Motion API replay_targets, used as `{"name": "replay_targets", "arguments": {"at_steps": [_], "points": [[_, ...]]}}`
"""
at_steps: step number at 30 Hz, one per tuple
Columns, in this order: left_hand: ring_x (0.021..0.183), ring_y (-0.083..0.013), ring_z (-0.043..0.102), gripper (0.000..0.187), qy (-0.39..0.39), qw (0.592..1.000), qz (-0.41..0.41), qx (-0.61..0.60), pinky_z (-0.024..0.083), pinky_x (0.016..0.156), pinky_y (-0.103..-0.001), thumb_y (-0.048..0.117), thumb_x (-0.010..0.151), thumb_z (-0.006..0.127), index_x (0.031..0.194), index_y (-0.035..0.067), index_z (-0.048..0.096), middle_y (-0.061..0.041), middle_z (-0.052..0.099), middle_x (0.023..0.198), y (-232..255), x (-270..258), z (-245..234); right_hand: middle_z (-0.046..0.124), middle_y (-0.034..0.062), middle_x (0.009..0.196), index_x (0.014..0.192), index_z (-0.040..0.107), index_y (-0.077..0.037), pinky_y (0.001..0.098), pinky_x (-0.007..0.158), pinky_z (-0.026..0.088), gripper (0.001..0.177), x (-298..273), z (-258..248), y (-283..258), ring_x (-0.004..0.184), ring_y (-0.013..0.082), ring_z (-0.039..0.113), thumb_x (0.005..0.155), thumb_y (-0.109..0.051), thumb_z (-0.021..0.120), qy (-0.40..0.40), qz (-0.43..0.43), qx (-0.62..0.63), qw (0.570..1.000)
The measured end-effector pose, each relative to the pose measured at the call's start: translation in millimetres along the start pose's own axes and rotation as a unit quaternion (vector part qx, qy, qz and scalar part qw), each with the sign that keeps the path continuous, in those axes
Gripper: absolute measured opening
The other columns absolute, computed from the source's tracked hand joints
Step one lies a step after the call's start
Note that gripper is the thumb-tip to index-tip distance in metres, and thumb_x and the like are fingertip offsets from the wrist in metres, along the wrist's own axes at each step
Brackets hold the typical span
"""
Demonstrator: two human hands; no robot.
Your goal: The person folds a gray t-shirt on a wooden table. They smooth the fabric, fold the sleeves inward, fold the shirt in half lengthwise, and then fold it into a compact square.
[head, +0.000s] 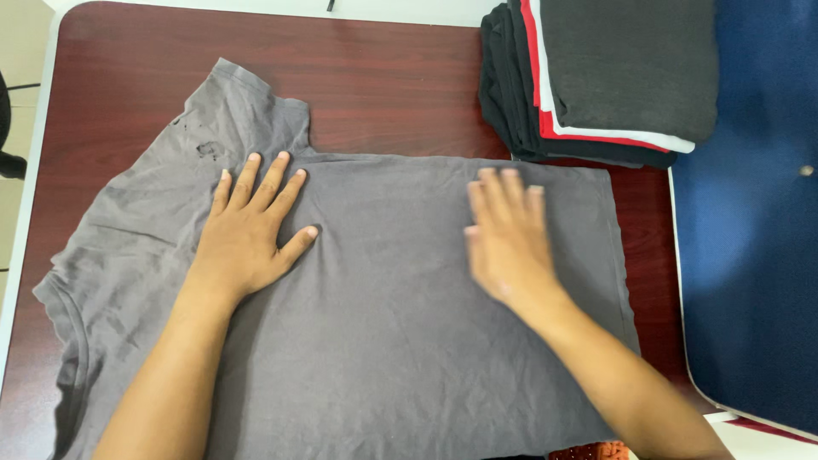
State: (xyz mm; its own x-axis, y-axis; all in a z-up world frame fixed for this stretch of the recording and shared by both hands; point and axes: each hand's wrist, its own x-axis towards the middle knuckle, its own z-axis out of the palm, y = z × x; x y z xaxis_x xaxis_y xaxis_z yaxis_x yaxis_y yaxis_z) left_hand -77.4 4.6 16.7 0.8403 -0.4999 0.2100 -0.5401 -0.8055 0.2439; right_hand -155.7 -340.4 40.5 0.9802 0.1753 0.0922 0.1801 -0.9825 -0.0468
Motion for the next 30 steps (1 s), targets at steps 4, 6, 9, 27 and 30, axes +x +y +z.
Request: {"name": "replay_targets", "arguments": {"at_steps": [4,6,9,27,30], "points": [[0.153,-0.0379,0.025,0.074,0.0,1.0,-0.003,-0.013,0.018,0.122,-0.058,0.057,0.093,0.054,0.153,0.014,0.048,-0.01,0.035,0.166,-0.1,-0.9,-0.9,0.027,0.0241,0.162,0.151,0.036,0.006,0.0597,0.121,0.015,0.077,19.0,5.5,-41.3,0.153,0.0417,0.019,0.095,-0.039,0.061,-0.029,-0.107,0.115,0.987],[0.153,-0.0373,0.025,0.074,-0.001,1.0,-0.003,-0.019,0.018,0.122,-0.058,0.057,0.093,0.054,0.152,0.014,0.048,-0.009,0.035,0.166,-0.3,-1.3,-1.7,0.027,0.021,0.165,0.154,0.034,0.002,0.0581,0.122,0.014,0.078,21.5,4.5,-41.0,0.154,0.0391,0.019,0.095,-0.041,0.061,-0.048,-0.099,0.111,0.988],[0.154,-0.036,0.025,0.073,-0.001,1.0,-0.001,-0.018,0.018,0.123,-0.057,0.056,0.093,0.055,0.152,0.014,0.049,-0.008,0.035,0.166,-2.7,-1.5,-5.0,0.026,0.0174,0.166,0.156,0.033,-0.003,0.0571,0.122,0.013,0.08,19.2,3.4,-34.7,0.154,0.0374,0.019,0.094,-0.046,0.06,-0.057,-0.095,0.097,0.989],[0.154,-0.0343,0.025,0.071,-0.007,0.999,0.005,-0.035,0.017,0.122,-0.056,0.055,0.091,0.057,0.15,0.016,0.051,-0.007,0.037,0.165,-4.0,-1.6,-4.6,0.02,0.0172,0.169,0.161,0.024,0.001,0.0501,0.124,0.008,0.083,-42.1,6.6,97.6,0.156,0.037,0.012,0.097,-0.044,0.052,-0.038,0.055,0.078,0.995],[0.154,-0.0335,0.025,0.071,-0.005,0.999,0.005,-0.046,0.017,0.123,-0.056,0.055,0.09,0.058,0.15,0.017,0.052,-0.005,0.037,0.165,-3.0,-1.9,-6.4,0.022,0.0163,0.169,0.16,0.025,0.0,0.0486,0.125,0.009,0.08,-48.0,5.8,98.0,0.157,0.0355,0.013,0.097,-0.043,0.05,-0.033,0.065,0.078,0.994]]}}
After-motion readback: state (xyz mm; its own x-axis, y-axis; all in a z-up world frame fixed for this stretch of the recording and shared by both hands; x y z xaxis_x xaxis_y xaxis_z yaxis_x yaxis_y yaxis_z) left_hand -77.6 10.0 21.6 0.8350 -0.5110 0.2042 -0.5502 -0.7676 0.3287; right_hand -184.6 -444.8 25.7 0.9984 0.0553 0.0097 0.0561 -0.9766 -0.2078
